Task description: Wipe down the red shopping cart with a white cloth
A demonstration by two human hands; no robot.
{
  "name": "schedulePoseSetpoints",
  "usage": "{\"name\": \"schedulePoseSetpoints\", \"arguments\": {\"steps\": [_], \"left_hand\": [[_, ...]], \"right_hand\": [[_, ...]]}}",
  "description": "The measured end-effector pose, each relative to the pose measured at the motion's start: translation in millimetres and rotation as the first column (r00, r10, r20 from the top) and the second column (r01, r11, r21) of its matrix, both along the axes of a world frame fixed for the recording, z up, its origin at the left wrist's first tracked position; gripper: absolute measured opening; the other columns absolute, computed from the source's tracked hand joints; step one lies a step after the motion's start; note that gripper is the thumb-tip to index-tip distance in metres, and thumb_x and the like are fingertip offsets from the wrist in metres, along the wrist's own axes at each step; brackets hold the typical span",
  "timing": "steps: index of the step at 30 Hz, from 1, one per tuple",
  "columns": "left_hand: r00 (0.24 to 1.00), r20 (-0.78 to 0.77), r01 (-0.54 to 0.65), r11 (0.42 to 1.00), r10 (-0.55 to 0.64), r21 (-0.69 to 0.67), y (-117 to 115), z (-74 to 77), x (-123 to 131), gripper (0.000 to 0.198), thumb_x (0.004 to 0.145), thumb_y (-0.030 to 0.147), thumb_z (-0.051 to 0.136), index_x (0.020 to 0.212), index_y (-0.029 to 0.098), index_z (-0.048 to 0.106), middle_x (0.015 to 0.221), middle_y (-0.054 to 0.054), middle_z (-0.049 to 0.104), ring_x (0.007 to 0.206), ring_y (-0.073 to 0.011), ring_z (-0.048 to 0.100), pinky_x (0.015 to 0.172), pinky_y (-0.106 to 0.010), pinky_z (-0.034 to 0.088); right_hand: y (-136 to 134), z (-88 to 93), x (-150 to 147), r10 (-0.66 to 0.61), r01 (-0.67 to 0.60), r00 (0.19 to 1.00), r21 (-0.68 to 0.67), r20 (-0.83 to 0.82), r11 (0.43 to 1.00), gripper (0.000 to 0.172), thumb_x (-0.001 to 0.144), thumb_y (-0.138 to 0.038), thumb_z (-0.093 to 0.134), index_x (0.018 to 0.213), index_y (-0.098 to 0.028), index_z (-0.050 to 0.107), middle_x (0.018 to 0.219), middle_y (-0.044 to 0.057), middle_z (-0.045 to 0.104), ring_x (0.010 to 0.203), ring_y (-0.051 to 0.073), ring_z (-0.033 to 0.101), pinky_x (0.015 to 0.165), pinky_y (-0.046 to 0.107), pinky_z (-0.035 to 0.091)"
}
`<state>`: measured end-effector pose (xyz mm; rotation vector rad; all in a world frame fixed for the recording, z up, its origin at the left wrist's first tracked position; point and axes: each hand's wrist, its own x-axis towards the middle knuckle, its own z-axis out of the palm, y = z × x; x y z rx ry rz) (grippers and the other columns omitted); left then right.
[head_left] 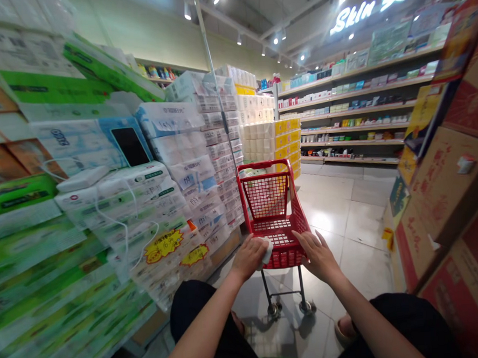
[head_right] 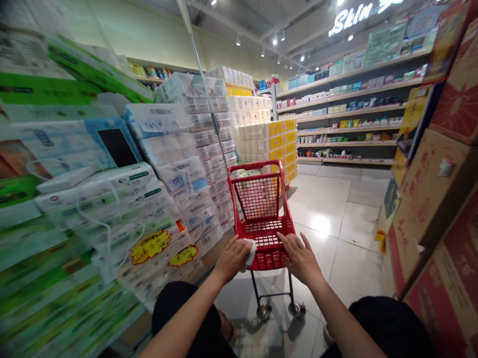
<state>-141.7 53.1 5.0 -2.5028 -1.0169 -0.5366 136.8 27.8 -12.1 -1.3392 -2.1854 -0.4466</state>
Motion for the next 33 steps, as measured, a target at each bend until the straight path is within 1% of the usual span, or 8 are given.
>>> {"name": "schedulePoseSetpoints", "arguments": {"steps": [3, 8, 13, 17, 20, 24, 28, 33], "left_hand": [[0.999, 0.036, -0.019, 1.000, 0.018, 0.021, 4, -5.2, -2, 0.024, 0.095, 0.017, 0.046, 0.117, 0.023, 0.052, 0.110, -0.003, 0.059, 0.108, -0.0172, 0.054, 0.116, -0.041, 0.028], [0.973, 0.156, -0.178, 0.983, 0.170, 0.039, 0, -14.4, 32, 0.010, 0.095, 0.025, 0.050, 0.102, 0.022, 0.056, 0.098, -0.004, 0.060, 0.100, -0.0215, 0.055, 0.108, -0.044, 0.035], [0.973, 0.156, -0.171, 0.985, 0.170, -0.004, -21, -1.7, 58, 0.014, 0.095, 0.032, 0.050, 0.095, 0.020, 0.058, 0.094, -0.006, 0.061, 0.092, -0.0229, 0.056, 0.096, -0.042, 0.040], [0.977, 0.184, -0.096, 0.993, 0.106, -0.065, -44, 13.6, 72, 0.030, 0.090, 0.048, 0.053, 0.090, 0.019, 0.060, 0.088, -0.007, 0.062, 0.087, -0.0233, 0.057, 0.086, -0.040, 0.041], [0.976, 0.190, -0.086, 0.990, 0.107, -0.112, -58, 17.6, 86, 0.041, 0.083, 0.060, 0.057, 0.085, 0.018, 0.060, 0.081, -0.007, 0.063, 0.080, -0.0235, 0.058, 0.076, -0.038, 0.041], [0.981, 0.171, -0.063, 0.988, 0.087, -0.140, -67, 11.7, 103, 0.029, 0.085, 0.048, 0.058, 0.083, 0.019, 0.059, 0.079, -0.006, 0.065, 0.077, -0.0227, 0.059, 0.070, -0.035, 0.042], [0.989, 0.116, 0.107, 0.989, -0.095, -0.100, -61, 11.1, 102, 0.015, 0.087, 0.034, 0.056, 0.090, 0.020, 0.059, 0.085, -0.004, 0.067, 0.082, -0.0207, 0.061, 0.084, -0.036, 0.045], [0.956, 0.015, 0.292, 0.953, -0.292, -0.083, -39, 30.4, 77, 0.024, 0.091, 0.033, 0.052, 0.111, 0.020, 0.060, 0.108, -0.003, 0.067, 0.104, -0.0174, 0.059, 0.111, -0.036, 0.032]], "right_hand": [[3, -0.3, 2, -0.010, 0.010, 1.000, 0.001, 0.001, 1.000, 0.075, 0.081, -0.019, 0.049, 0.152, -0.024, 0.024, 0.132, 0.008, 0.055, 0.129, 0.026, 0.044, 0.118, 0.052, 0.013], [-3, 6.8, -25, -0.078, 0.081, 0.995, 0.046, -0.057, 0.996, 0.061, 0.076, -0.020, 0.054, 0.137, -0.016, 0.044, 0.121, 0.013, 0.060, 0.127, 0.031, 0.043, 0.116, 0.053, 0.014], [-11, 4.0, -50, 0.010, -0.004, 0.990, 0.046, -0.142, 0.999, 0.050, 0.070, -0.019, 0.057, 0.120, -0.017, 0.056, 0.113, 0.013, 0.061, 0.112, 0.030, 0.049, 0.109, 0.049, 0.026], [-21, -10.4, -33, 0.074, -0.067, 0.971, 0.039, -0.227, 0.997, 0.036, 0.070, -0.015, 0.056, 0.105, -0.021, 0.060, 0.098, 0.008, 0.062, 0.097, 0.026, 0.051, 0.098, 0.043, 0.034], [-31, -19.1, -16, 0.124, -0.108, 0.960, 0.076, -0.251, 0.991, 0.025, 0.073, -0.015, 0.054, 0.096, -0.021, 0.060, 0.091, 0.006, 0.060, 0.091, 0.024, 0.051, 0.093, 0.042, 0.036], [-40, -21.1, 2, 0.147, -0.123, 0.956, 0.108, -0.253, 0.986, 0.014, 0.079, -0.017, 0.053, 0.092, -0.021, 0.059, 0.087, 0.005, 0.059, 0.090, 0.023, 0.051, 0.093, 0.043, 0.037], [-35, -16.6, 24, 0.198, -0.179, 0.959, 0.106, -0.203, 0.978, 0.018, 0.079, -0.014, 0.051, 0.094, -0.022, 0.058, 0.094, 0.006, 0.061, 0.096, 0.024, 0.052, 0.097, 0.045, 0.038], [-21, -5.6, 53, 0.238, -0.235, 0.962, 0.040, -0.132, 0.971, 0.031, 0.077, -0.020, 0.054, 0.108, -0.022, 0.056, 0.115, 0.008, 0.061, 0.113, 0.026, 0.051, 0.109, 0.049, 0.032]]}}
